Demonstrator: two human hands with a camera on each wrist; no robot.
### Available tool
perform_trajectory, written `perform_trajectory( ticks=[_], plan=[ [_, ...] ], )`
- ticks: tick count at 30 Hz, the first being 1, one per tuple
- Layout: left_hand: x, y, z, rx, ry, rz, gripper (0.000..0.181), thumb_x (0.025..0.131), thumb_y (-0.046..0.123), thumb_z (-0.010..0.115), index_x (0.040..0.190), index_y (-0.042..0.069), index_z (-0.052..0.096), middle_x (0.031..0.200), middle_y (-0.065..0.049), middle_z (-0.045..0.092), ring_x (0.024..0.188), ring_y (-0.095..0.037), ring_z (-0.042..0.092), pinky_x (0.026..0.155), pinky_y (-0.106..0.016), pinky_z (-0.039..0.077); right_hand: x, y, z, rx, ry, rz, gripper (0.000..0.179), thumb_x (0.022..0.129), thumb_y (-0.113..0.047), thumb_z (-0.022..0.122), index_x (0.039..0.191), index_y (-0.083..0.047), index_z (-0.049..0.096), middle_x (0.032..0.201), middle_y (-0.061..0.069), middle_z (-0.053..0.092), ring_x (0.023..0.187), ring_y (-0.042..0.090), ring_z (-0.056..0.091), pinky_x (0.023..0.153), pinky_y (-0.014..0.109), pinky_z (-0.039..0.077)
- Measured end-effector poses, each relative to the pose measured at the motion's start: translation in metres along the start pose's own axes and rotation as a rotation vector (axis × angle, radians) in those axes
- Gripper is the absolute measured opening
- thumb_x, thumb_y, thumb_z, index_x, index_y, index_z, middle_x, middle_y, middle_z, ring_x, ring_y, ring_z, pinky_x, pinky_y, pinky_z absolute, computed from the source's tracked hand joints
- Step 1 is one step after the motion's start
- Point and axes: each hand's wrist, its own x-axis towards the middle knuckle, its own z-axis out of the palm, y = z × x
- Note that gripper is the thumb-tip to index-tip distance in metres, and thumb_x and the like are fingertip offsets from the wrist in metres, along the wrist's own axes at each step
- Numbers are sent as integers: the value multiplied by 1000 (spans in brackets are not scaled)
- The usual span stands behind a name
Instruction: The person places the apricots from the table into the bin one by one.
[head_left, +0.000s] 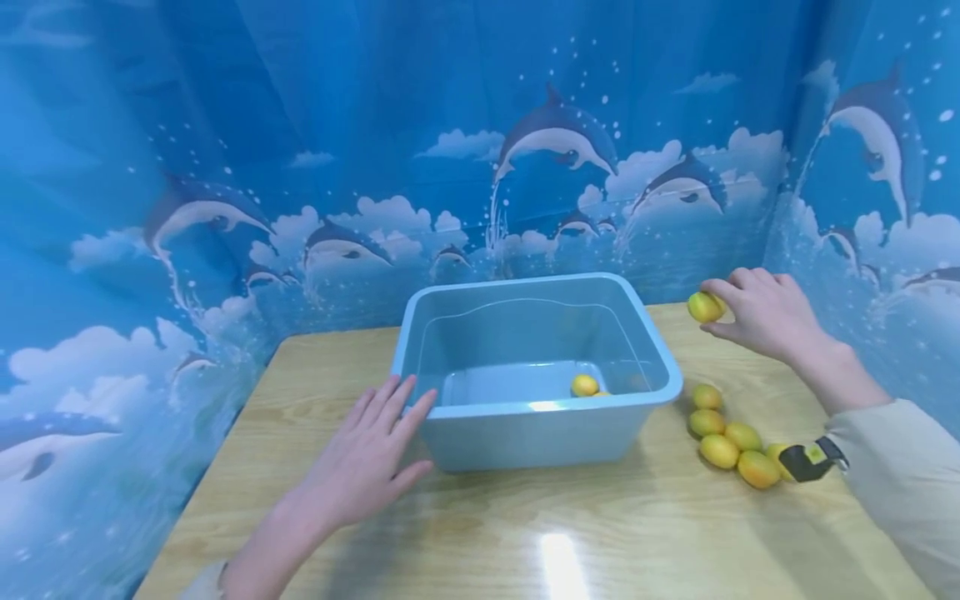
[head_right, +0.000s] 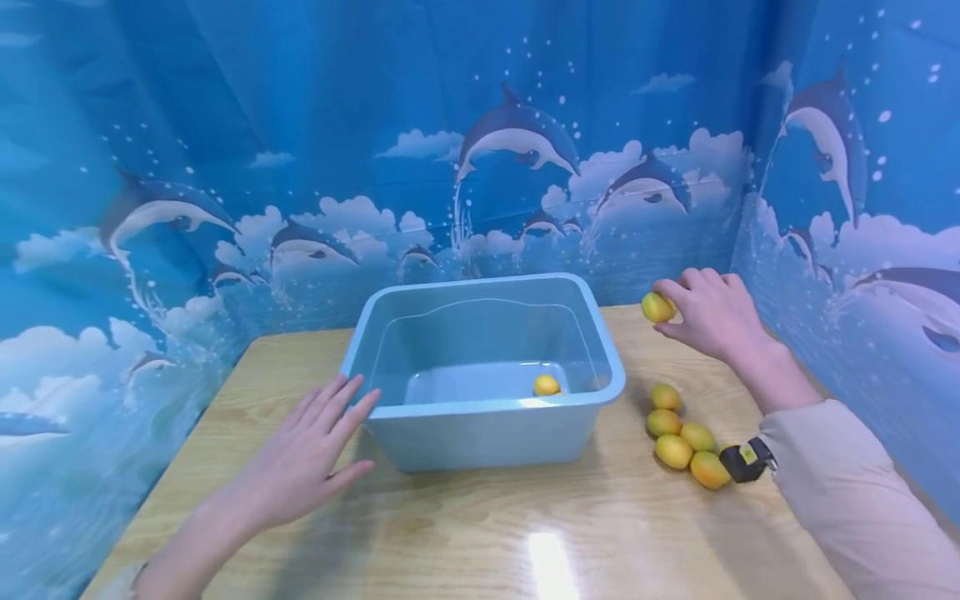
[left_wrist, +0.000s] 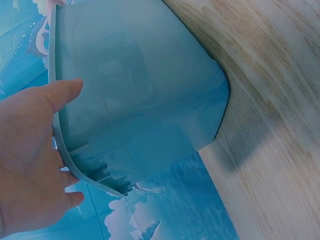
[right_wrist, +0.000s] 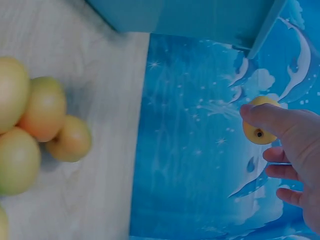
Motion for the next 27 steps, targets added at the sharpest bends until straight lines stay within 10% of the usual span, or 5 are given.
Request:
perform_trajectory(
  ticks=[27],
  plan=[
    [0,0,2,-6,26,7,76,87,41,61,147,11,26,150,-19,21,138,-35,17,110,-51,17,46,-35,-27,26,78,-189,50,69,-25,81,112,-9,62,86,9,54,77,29,48,59,39,37]
  ],
)
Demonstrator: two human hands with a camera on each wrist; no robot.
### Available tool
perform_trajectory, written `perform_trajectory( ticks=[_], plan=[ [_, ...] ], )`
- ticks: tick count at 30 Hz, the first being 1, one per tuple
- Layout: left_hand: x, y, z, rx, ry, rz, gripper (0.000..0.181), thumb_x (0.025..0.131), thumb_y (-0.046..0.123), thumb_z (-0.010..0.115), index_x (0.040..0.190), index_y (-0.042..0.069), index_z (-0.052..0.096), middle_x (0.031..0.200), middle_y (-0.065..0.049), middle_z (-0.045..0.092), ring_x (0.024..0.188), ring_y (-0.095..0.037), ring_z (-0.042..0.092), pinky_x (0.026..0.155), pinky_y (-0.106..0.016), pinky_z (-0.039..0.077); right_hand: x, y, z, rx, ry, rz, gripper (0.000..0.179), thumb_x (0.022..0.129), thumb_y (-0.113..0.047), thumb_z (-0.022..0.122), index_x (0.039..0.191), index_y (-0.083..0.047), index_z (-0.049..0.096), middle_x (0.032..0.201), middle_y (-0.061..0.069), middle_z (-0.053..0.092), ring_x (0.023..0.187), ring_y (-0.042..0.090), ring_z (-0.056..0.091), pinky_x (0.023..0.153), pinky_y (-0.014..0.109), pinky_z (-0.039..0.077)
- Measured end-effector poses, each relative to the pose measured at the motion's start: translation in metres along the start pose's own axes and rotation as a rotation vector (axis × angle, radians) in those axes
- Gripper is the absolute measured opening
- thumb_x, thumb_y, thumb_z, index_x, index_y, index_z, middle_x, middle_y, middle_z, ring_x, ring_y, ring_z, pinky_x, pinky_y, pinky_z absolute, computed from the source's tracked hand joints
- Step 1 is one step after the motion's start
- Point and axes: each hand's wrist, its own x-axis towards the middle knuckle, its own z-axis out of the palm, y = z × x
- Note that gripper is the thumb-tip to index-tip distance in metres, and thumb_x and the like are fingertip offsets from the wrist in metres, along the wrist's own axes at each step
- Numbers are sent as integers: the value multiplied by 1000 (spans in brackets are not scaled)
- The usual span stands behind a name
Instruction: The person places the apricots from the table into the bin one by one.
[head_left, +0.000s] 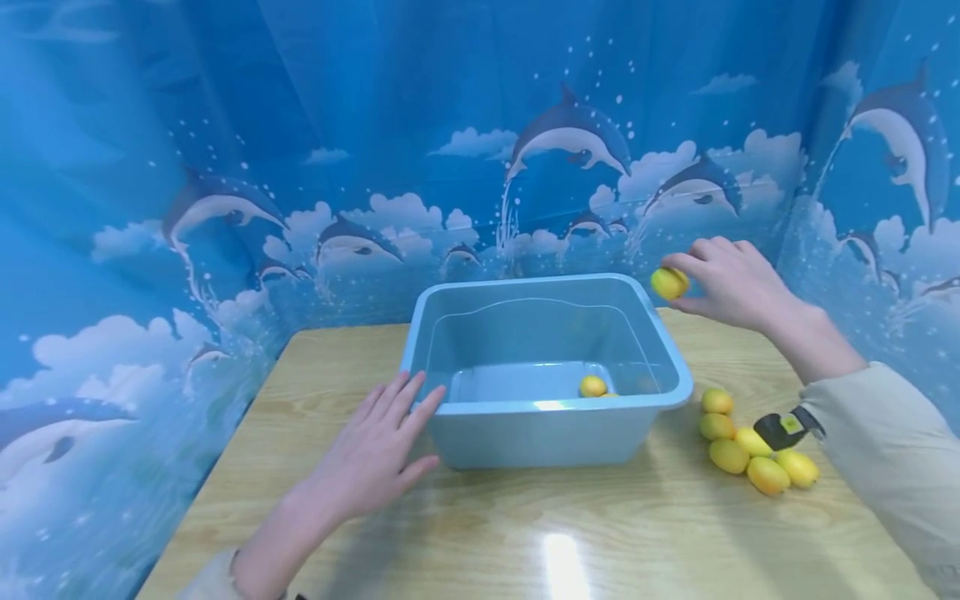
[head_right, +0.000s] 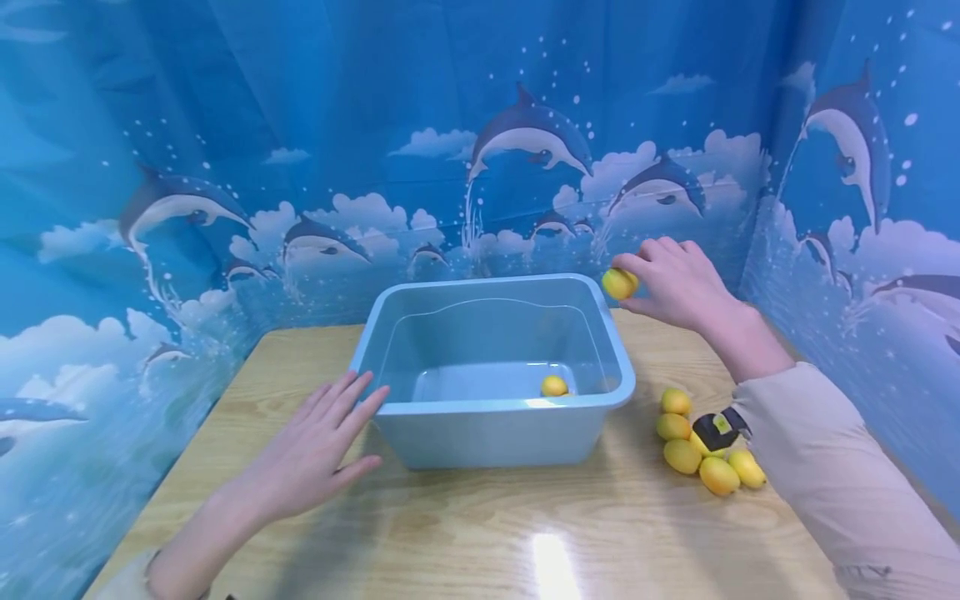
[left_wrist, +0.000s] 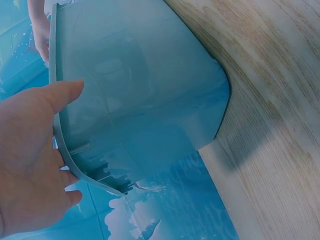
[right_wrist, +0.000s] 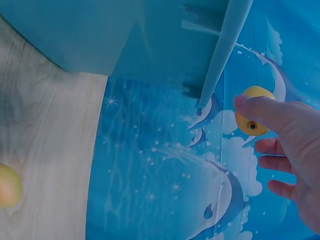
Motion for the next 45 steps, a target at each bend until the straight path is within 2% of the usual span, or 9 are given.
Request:
perform_trajectory(
  ticks=[5,15,19,26,32,36,45],
  plan=[
    [-1,0,2,-1,4,0,76,87,41,62,147,11,27,150,-19,22,138,-35,17,110,-51,16,12,-3,0,-4,-16,-39,50,70,-27,81,113,-10,62,85,8,53,76,28,48,59,39,37],
    [0,-1,1,-8,18,1,75,86,40,63,146,10,29,150,-19,22,137,-36,18,110,-51,16,32,-9,4,13,-130,-73,48,74,-29,78,116,-10,61,93,10,56,85,29,48,67,42,40],
    [0,0,0,-5,12,-1,75,86,39,63,146,10,29,149,-19,24,137,-36,18,110,-51,17,39,-11,7,23,-145,-88,48,75,-28,77,116,-10,61,96,11,56,89,30,49,70,43,42],
    [0,1,0,-5,4,-6,76,86,40,63,147,11,27,149,-19,24,137,-35,17,110,-51,17,44,-14,6,7,-152,-98,51,77,-34,75,119,-10,61,99,11,58,91,30,51,68,42,44],
    [0,1,0,-20,5,-6,76,86,39,63,147,10,28,149,-20,22,137,-36,17,109,-53,17,33,-12,4,26,-150,-71,46,81,-33,71,119,-9,62,103,13,60,94,31,51,71,44,45],
    [1,0,0,-19,0,-14,75,87,40,62,147,11,27,150,-19,22,137,-36,17,110,-53,17,19,-8,6,36,-124,-66,42,83,-31,70,117,-9,63,100,12,60,91,30,52,67,42,45],
    [2,1,1,-18,1,-16,76,86,40,63,147,11,27,149,-20,23,137,-37,17,109,-54,18,-30,5,17,80,-9,-64,34,79,-24,73,108,-7,66,92,10,60,82,29,55,60,40,45]
  ],
)
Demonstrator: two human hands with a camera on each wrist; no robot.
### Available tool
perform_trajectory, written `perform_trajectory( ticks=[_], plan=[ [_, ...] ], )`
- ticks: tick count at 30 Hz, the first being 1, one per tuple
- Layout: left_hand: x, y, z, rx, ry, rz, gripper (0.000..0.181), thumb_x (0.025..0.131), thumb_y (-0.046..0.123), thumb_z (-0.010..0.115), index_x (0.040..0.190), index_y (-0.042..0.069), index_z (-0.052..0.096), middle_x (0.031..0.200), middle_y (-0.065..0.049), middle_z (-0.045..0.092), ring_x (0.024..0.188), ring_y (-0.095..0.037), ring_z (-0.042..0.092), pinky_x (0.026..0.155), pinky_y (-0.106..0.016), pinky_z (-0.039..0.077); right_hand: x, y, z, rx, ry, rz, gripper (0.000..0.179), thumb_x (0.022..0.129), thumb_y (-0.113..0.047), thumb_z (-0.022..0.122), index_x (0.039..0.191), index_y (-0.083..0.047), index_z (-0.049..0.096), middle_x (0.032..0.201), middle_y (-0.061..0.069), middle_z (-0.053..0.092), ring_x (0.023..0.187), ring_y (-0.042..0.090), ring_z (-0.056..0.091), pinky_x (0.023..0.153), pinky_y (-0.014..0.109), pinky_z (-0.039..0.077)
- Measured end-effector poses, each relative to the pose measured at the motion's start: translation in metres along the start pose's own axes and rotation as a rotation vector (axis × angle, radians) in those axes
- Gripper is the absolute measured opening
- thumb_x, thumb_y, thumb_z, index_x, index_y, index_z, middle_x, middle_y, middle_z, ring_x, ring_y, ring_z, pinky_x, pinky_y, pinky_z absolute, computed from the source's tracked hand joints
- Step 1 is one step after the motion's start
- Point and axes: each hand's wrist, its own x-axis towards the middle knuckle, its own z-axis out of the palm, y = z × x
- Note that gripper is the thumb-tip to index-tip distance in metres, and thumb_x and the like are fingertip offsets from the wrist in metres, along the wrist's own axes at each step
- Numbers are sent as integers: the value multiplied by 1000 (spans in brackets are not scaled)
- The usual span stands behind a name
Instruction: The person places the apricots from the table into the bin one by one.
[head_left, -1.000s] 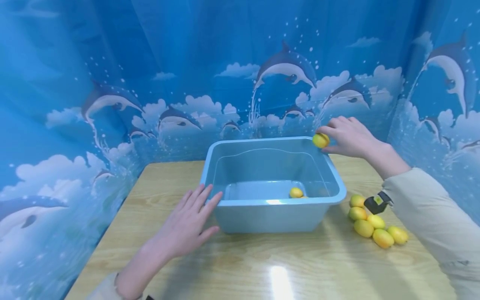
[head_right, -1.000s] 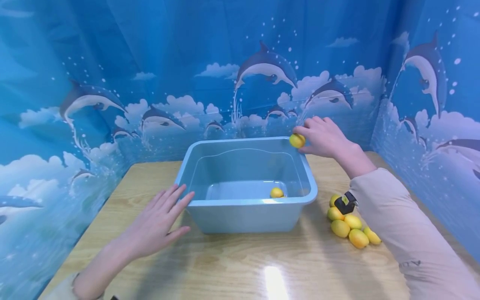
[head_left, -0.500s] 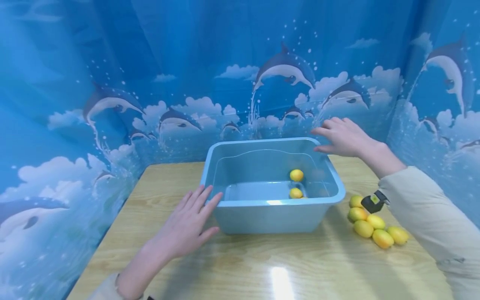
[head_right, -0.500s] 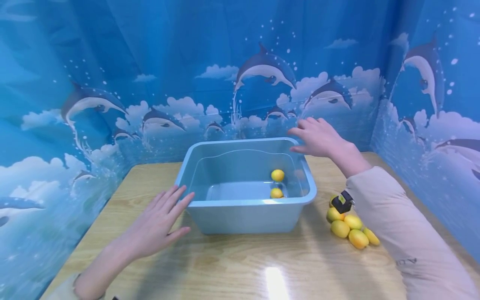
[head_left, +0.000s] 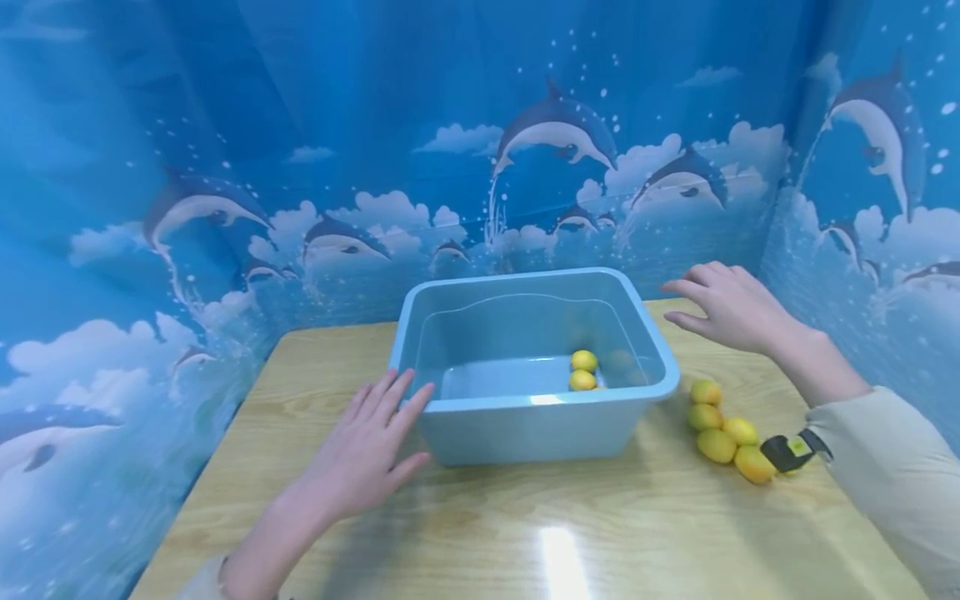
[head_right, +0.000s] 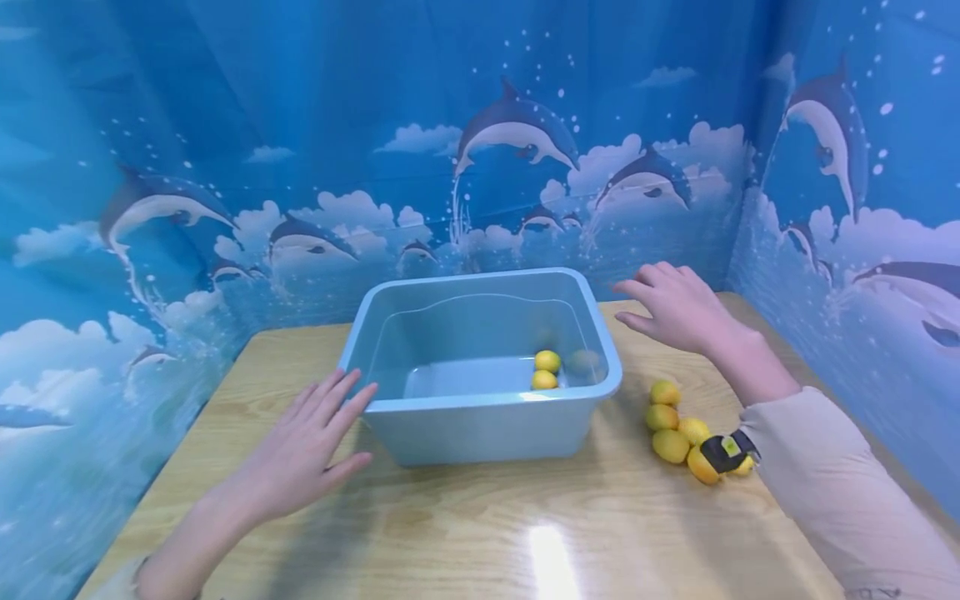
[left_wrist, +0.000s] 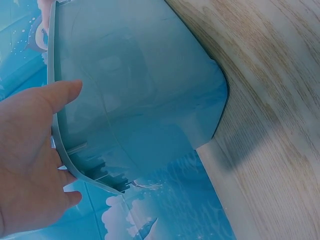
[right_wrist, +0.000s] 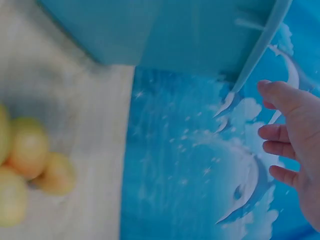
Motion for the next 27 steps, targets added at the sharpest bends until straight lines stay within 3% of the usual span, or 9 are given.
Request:
perform_trajectory(
  ticks=[9,13,20,27],
  plan=[
    [-3,0,0,9,-9,-19,76,87,41,62,147,11,26,150,-20,22,138,-36,15,110,-53,16,-39,18,30,15,125,-96,37,67,-16,79,100,-5,66,85,10,61,75,29,57,57,44,47],
    [-1,0,0,8,-12,-19,76,87,41,61,147,11,26,150,-20,21,138,-35,15,110,-53,15,-55,24,42,6,126,-88,41,63,-17,81,100,-5,66,85,9,60,74,29,56,55,44,46],
    [1,0,-1,12,-12,-10,76,87,41,61,147,11,26,150,-20,22,138,-36,15,109,-54,17,-78,26,64,36,-3,-9,47,66,-24,81,105,-4,64,88,9,58,79,29,55,62,44,45],
    [1,1,-1,13,-16,-7,76,87,40,62,147,10,27,149,-21,22,137,-37,17,109,-55,18,-88,25,73,82,-239,121,52,75,-28,76,117,-2,60,93,10,56,84,30,53,67,47,45]
  ],
)
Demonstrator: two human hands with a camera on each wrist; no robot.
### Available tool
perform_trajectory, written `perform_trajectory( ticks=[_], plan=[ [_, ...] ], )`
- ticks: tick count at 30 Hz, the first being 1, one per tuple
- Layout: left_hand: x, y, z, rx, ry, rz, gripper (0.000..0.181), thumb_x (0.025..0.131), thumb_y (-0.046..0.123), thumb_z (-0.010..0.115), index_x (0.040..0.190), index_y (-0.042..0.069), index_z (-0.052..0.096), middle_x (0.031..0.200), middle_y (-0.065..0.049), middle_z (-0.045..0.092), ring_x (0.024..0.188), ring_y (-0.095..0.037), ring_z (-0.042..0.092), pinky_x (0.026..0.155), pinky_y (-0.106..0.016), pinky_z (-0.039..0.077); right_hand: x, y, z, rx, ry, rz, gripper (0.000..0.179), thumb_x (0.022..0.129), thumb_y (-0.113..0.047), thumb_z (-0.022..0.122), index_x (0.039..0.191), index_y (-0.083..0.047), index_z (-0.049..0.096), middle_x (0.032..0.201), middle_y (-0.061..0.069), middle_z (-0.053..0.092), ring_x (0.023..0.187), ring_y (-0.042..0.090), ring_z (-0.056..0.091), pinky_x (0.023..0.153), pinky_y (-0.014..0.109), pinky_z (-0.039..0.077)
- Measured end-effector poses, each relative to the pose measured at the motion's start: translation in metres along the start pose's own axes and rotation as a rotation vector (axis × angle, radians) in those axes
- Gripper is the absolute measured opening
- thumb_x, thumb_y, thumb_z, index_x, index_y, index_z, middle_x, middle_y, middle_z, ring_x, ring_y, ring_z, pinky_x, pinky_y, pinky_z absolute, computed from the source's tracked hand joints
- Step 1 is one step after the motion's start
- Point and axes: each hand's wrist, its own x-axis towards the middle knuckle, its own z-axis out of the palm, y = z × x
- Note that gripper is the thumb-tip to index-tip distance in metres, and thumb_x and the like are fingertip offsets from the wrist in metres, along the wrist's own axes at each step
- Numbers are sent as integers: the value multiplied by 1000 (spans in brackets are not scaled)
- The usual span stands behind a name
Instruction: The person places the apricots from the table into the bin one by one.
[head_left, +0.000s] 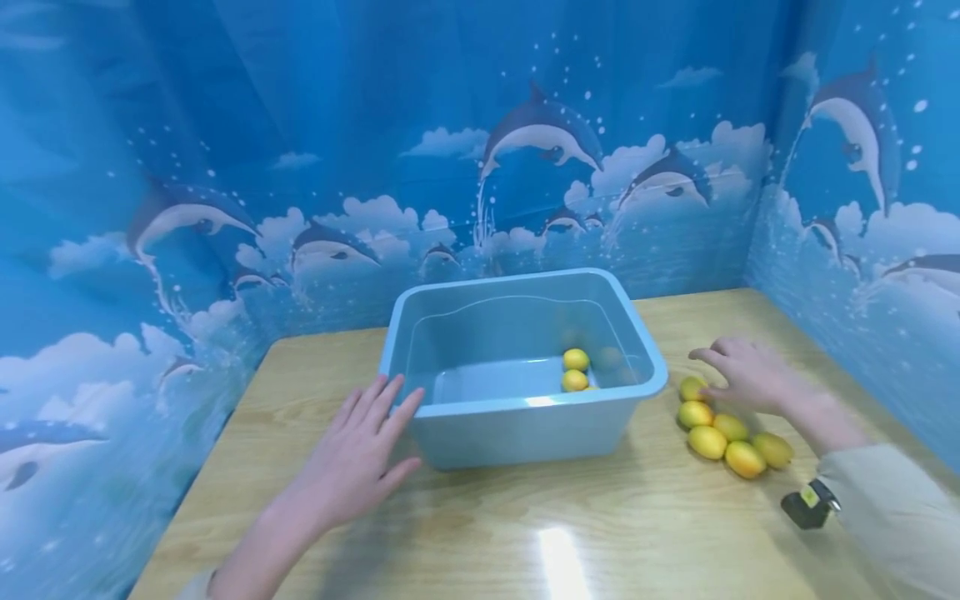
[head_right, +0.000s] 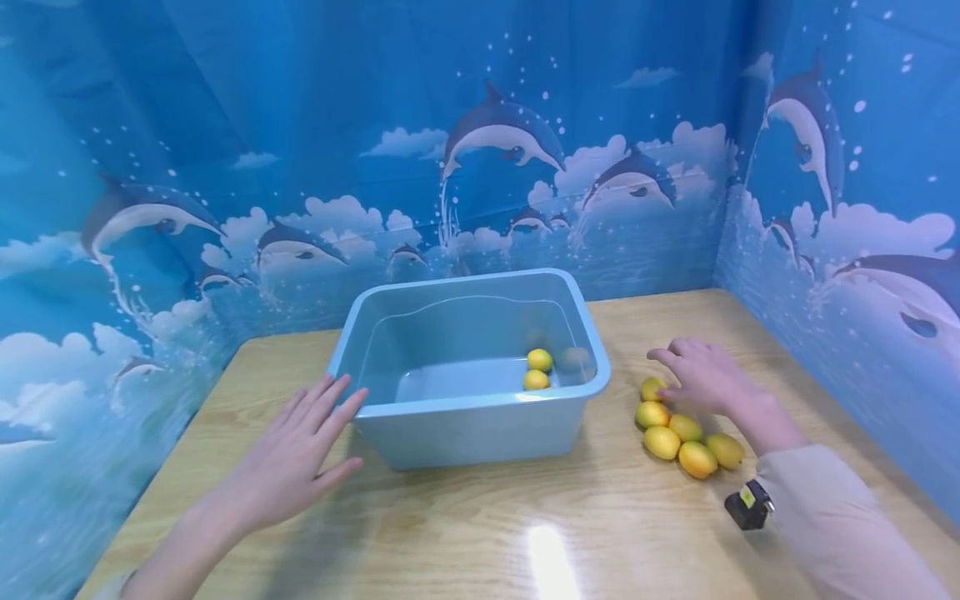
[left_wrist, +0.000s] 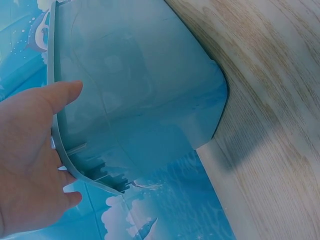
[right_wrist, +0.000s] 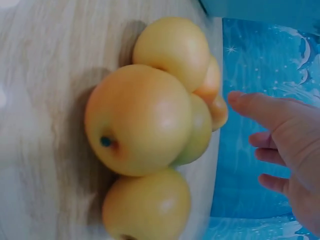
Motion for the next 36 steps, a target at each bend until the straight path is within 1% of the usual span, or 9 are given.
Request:
perform_trajectory(
  ticks=[2,6,10,14,18,22,30,34,36],
  plan=[
    [0,0,0,4,0,0,76,86,40,62,147,10,27,149,-21,23,137,-37,17,109,-55,18,-1,1,2,-2,-27,4,51,76,-28,75,117,-3,60,92,9,56,83,29,54,67,47,46],
    [-1,0,0,4,3,-3,76,87,40,62,147,10,26,149,-21,23,137,-37,16,109,-54,18,-2,3,7,-16,-32,-18,48,74,-27,76,114,-4,63,88,7,56,80,27,54,65,47,47],
    [-1,0,0,-3,6,-8,76,87,39,62,147,10,27,149,-21,23,137,-37,16,109,-55,17,1,3,11,-12,-46,-3,47,73,-27,77,113,-5,63,87,6,56,78,27,54,64,47,46],
    [-2,0,0,0,4,-9,75,87,40,62,146,10,28,149,-21,23,137,-37,17,109,-55,17,3,1,16,-24,-81,20,46,74,-29,75,112,-7,64,86,6,56,77,27,54,64,48,46],
    [-3,-1,2,2,-1,-11,75,87,40,61,147,11,27,149,-21,23,137,-36,17,109,-54,17,5,1,21,-26,-109,45,45,75,-31,74,112,-7,64,86,6,56,78,29,54,66,52,46],
    [-4,-1,3,0,-3,-15,75,87,40,61,147,11,26,149,-20,22,137,-36,16,109,-54,17,8,1,24,-20,-105,51,46,76,-34,73,112,-6,64,85,7,56,77,29,54,65,52,46],
    [-5,-1,3,6,9,-12,70,90,37,58,147,10,28,149,-20,22,137,-36,16,109,-53,16,15,4,24,8,-125,58,49,76,-37,73,112,-5,65,84,5,54,76,24,52,60,44,43],
    [-3,1,3,6,15,-5,71,89,37,59,147,10,28,150,-20,21,137,-36,16,110,-53,16,16,5,23,17,-136,65,49,75,-37,73,112,-5,64,85,5,54,76,25,52,60,44,44],
    [-2,1,3,7,15,-5,72,88,38,60,147,10,28,150,-20,21,137,-36,16,109,-53,16,16,6,23,17,-130,61,49,75,-36,74,112,-6,64,86,7,55,77,27,53,62,47,45]
  ],
)
